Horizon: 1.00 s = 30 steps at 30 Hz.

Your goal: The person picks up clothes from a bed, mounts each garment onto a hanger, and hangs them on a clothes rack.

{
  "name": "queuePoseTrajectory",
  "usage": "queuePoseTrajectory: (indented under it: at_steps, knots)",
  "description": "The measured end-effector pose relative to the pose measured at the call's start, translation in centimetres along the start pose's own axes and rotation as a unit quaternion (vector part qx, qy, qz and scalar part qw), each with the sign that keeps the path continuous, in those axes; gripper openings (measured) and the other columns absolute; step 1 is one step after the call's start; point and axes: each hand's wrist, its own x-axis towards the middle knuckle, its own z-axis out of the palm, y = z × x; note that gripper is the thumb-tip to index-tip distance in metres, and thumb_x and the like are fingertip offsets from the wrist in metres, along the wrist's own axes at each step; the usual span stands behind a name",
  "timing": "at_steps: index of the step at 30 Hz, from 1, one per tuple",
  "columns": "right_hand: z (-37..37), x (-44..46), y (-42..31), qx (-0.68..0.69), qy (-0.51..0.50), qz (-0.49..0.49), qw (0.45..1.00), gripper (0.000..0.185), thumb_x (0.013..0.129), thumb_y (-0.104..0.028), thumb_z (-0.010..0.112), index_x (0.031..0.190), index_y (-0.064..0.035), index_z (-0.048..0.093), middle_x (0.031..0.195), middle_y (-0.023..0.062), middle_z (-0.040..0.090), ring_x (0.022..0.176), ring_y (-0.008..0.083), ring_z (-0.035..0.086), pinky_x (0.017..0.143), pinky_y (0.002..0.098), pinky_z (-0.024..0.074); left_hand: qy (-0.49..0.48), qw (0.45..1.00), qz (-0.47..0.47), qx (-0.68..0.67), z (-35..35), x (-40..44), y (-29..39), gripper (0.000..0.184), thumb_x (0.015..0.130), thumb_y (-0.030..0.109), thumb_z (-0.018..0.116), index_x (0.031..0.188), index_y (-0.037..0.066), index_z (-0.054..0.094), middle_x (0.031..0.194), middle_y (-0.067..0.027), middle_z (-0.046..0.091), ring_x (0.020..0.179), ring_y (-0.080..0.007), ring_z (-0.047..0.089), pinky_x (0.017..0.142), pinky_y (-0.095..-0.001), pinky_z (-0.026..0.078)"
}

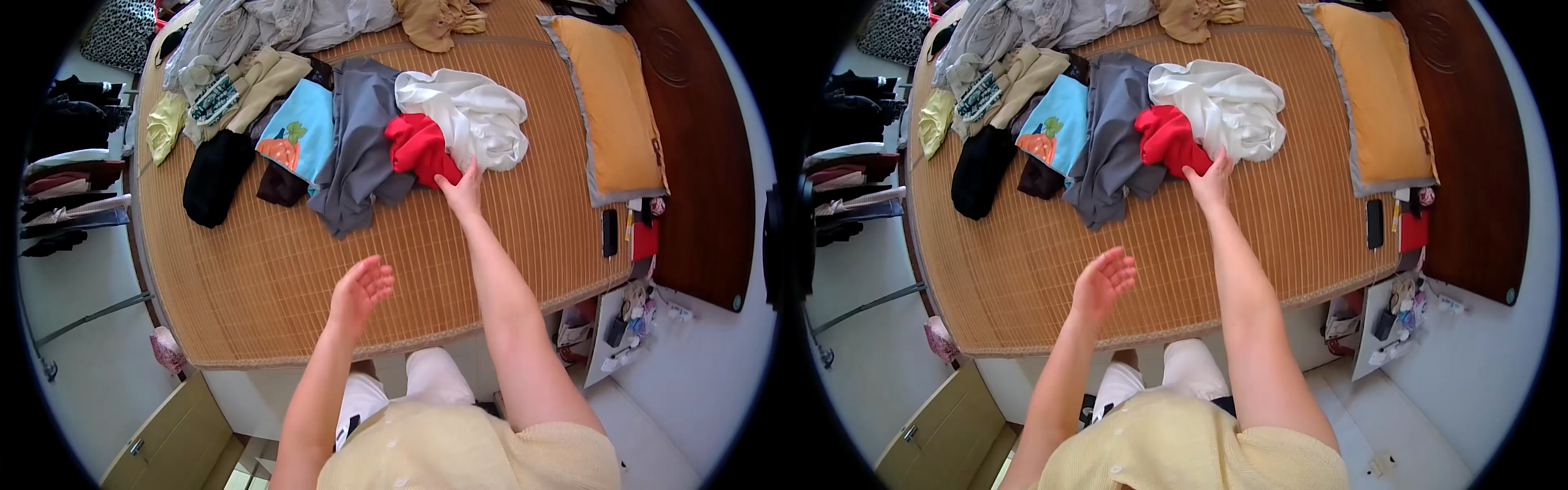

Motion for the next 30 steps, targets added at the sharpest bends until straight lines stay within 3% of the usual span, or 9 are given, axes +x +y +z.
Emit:
queuePoseTrajectory:
  at_steps: [2,8,11,12,13,15,19,26,30]
  knots:
    - [-0.8,-0.9,-2.1,-0.066,0.010,0.059,0.996,0.108,0.072,-0.043,0.079,0.151,-0.0153,0.012,0.154,0.0297,0.009,0.140,0.0464,0.021,0.106,0.0488,0.0379,0.028,0.999,-0.025,0.006,-1.3,-2.3,-1.3,0.040,0.098,0.031,0.047,0.126,0.002,0.050,0.113,-0.0147,0.063,0.098,-0.0232,0.064,0.086,-0.0369,0.052]
    - [0.5,5.8,-2.6,-0.028,-0.071,0.082,0.994,0.094,0.074,-0.036,0.075,0.144,-0.0031,0.021,0.125,0.0340,0.052,0.108,0.0472,0.057,0.091,0.0510,0.0469,0.105,0.994,-0.019,-0.005,-2.1,1.0,-2.6,0.037,0.099,0.028,0.046,0.124,0.001,0.052,0.109,-0.0146,0.064,0.095,-0.0238,0.065,0.083,-0.0375,0.053]
    - [3.2,7.1,0.9,-0.034,0.030,0.114,0.992,0.078,0.075,-0.035,0.072,0.138,-0.0085,0.033,0.107,0.0301,0.063,0.100,0.0458,0.061,0.089,0.0496,0.0476,0.123,0.992,-0.009,0.008,-2.5,0.0,-2.4,0.035,0.098,0.026,0.048,0.123,0.001,0.052,0.109,-0.0144,0.064,0.094,-0.0223,0.065,0.080,-0.0358,0.055]
    - [2.4,7.0,0.5,-0.047,0.031,0.119,0.991,0.056,0.076,-0.034,0.071,0.120,-0.0050,0.053,0.100,0.0277,0.065,0.097,0.0440,0.062,0.086,0.0490,0.0479,0.123,0.992,-0.002,0.014,-2.6,-0.3,-2.3,0.035,0.098,0.025,0.048,0.123,0.001,0.052,0.109,-0.0143,0.064,0.094,-0.0221,0.065,0.080,-0.0354,0.055]
    - [0.8,6.6,-0.7,0.023,0.040,0.099,0.994,0.038,0.078,-0.029,0.068,0.100,0.0020,0.062,0.093,0.0265,0.066,0.093,0.0430,0.063,0.081,0.0487,0.0482,0.121,0.992,0.006,0.019,-2.7,-0.4,-2.3,0.035,0.097,0.024,0.049,0.123,0.001,0.052,0.109,-0.0142,0.064,0.094,-0.0219,0.065,0.079,-0.0349,0.055]
    - [-2.6,4.5,-4.8,0.087,0.140,0.038,0.986,0.028,0.079,-0.021,0.064,0.091,0.0041,0.064,0.087,0.0259,0.066,0.087,0.0412,0.064,0.076,0.0447,0.0492,0.119,0.992,0.019,0.030,-3.0,-0.9,-2.3,0.034,0.097,0.023,0.050,0.123,0.001,0.052,0.108,-0.0140,0.064,0.094,-0.0219,0.065,0.079,-0.0343,0.055]
    - [-9.3,-5.5,-14.4,0.200,0.174,-0.134,0.955,0.027,0.078,-0.008,0.062,0.103,0.0020,0.064,0.083,0.0202,0.068,0.081,0.0324,0.067,0.074,0.0387,0.0506,0.104,0.993,0.027,0.048,-3.4,-2.3,-2.6,0.039,0.097,0.025,0.050,0.128,0.001,0.049,0.113,-0.0146,0.063,0.099,-0.0234,0.064,0.082,-0.0353,0.054]
    - [-5.3,-25.6,-18.8,0.171,-0.207,-0.248,0.931,0.045,0.069,-0.008,0.069,0.113,-0.0033,0.059,0.096,0.0199,0.066,0.091,0.0372,0.065,0.077,0.0423,0.0514,-0.126,0.972,0.132,-0.146,-2.7,-8.9,-2.1,0.063,0.095,0.034,0.056,0.146,0.007,0.031,0.134,-0.0118,0.052,0.117,-0.0220,0.055,0.096,-0.0395,0.048]
    - [-3.6,-32.4,-20.2,0.146,-0.358,-0.242,0.890,0.050,0.076,-0.011,0.067,0.123,-0.0004,0.053,0.100,0.0206,0.065,0.097,0.0321,0.064,0.082,0.0391,0.0503,-0.008,0.992,0.114,-0.057,-6.2,-11.8,-1.4,0.043,0.097,0.028,0.053,0.133,0.006,0.046,0.123,-0.0097,0.058,0.111,-0.0225,0.058,0.094,-0.0390,0.048]
